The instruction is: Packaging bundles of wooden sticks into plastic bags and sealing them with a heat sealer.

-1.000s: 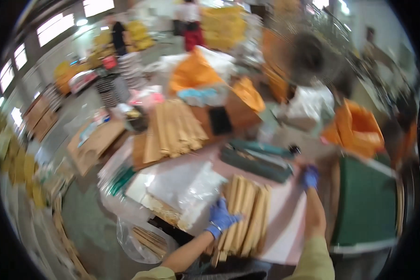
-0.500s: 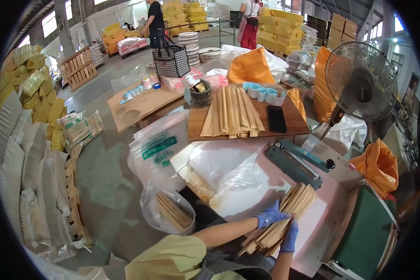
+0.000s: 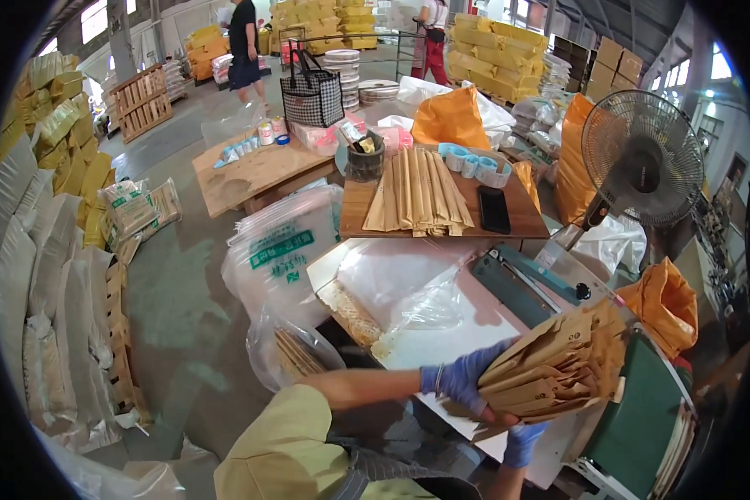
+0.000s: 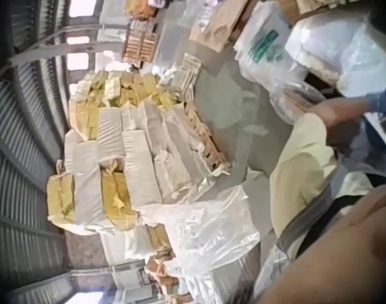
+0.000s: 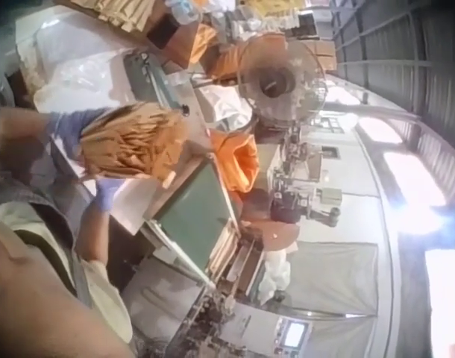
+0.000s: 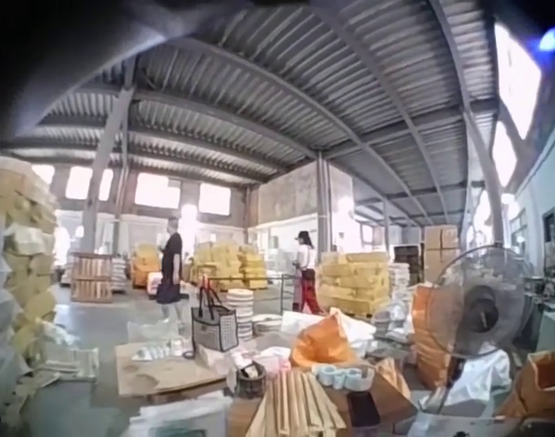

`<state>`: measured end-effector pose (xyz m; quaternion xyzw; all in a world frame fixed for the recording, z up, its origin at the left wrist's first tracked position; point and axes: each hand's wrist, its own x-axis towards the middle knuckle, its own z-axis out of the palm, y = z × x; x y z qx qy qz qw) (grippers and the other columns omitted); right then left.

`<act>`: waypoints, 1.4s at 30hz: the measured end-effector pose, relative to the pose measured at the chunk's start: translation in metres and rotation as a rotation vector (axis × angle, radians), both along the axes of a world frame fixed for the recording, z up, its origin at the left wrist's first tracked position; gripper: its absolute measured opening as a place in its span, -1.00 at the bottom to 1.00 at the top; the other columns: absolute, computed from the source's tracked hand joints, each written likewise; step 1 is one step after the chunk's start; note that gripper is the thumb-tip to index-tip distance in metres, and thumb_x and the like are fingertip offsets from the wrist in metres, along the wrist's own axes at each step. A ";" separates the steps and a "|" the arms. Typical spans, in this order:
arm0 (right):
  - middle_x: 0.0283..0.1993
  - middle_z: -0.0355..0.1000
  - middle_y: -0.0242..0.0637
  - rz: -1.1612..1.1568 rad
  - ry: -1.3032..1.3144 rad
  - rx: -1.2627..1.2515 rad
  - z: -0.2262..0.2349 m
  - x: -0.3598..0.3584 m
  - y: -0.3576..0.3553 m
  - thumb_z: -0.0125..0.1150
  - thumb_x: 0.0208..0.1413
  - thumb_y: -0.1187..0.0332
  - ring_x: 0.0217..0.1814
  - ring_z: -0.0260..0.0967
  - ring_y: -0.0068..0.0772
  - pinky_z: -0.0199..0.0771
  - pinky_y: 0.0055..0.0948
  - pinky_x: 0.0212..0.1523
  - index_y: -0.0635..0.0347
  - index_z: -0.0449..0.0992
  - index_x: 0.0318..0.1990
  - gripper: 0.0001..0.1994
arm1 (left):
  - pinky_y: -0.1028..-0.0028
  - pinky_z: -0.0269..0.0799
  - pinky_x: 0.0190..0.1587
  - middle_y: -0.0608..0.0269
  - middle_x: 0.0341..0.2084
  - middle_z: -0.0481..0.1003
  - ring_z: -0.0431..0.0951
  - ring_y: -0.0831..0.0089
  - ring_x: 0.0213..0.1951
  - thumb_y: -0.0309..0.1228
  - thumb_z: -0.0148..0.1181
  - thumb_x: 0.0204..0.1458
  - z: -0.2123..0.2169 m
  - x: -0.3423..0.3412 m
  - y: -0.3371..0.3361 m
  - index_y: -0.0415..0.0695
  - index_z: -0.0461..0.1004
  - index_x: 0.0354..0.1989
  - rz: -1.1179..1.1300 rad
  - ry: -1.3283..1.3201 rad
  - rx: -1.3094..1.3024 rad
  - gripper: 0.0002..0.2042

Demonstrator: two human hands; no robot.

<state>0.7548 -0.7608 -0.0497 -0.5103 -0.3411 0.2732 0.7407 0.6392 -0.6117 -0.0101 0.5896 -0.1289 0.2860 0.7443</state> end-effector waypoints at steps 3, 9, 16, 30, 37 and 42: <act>0.04 0.24 -0.13 -0.027 -0.586 -0.092 -0.002 0.035 0.004 0.46 -0.43 0.05 0.07 0.21 -0.25 0.35 -0.30 -0.04 0.24 0.09 0.13 -0.07 | 0.42 -0.02 0.18 0.18 0.14 0.08 0.07 0.43 0.15 -0.26 0.51 -0.52 0.001 0.023 0.027 -0.21 -0.19 0.22 0.044 -0.085 0.285 0.11; 0.18 0.04 -0.12 0.022 -0.572 -0.062 0.036 0.032 0.054 0.54 -0.60 0.10 0.18 0.10 -0.18 0.13 -0.26 0.18 0.21 -0.29 0.24 0.25 | 0.37 -0.10 0.23 0.21 0.14 0.10 0.09 0.41 0.16 -0.19 0.49 -0.51 -0.054 0.049 0.061 -0.20 -0.09 0.21 0.141 0.191 0.872 0.06; 0.18 0.04 -0.06 0.100 -0.543 0.260 0.057 0.072 0.065 0.49 -0.46 0.14 0.21 0.04 -0.11 0.13 -0.27 0.14 0.03 -0.05 0.22 0.02 | 0.41 0.06 0.17 0.14 0.19 -0.05 0.08 0.36 0.17 -0.28 0.53 -0.59 -0.017 0.071 0.058 -0.14 -0.36 0.25 -0.166 0.231 -0.108 0.24; -0.36 0.35 0.01 0.747 0.443 -0.290 -0.034 0.004 0.068 0.16 -0.39 0.32 -0.31 0.33 -0.17 0.38 -0.34 -0.24 0.35 0.41 -0.43 -0.69 | 0.53 0.27 -0.07 0.29 -0.23 0.39 0.38 0.53 -0.17 -0.04 0.04 0.00 -0.107 -0.031 -0.043 -0.22 0.35 -0.14 0.261 0.851 -0.671 -0.54; -0.37 0.35 0.03 0.781 0.453 -0.318 -0.025 -0.020 0.092 0.12 -0.41 0.34 -0.30 0.31 -0.12 0.36 -0.31 -0.20 0.32 0.43 -0.50 -0.75 | 0.21 0.31 -0.14 0.00 -0.04 0.25 0.33 0.07 -0.14 -0.40 -0.06 -0.07 -0.158 -0.070 0.129 -0.08 0.46 -0.34 1.334 1.017 0.963 -0.83; -0.34 0.38 0.02 0.775 0.462 -0.306 -0.044 -0.019 0.105 0.10 -0.32 0.33 -0.28 0.33 -0.15 0.34 -0.34 -0.16 0.35 0.45 -0.46 -0.75 | 0.34 0.42 -0.44 0.11 -0.24 0.39 0.46 0.22 -0.44 -0.52 -0.13 -0.09 -0.103 -0.066 0.103 -0.14 0.23 0.03 0.957 1.316 1.515 -0.59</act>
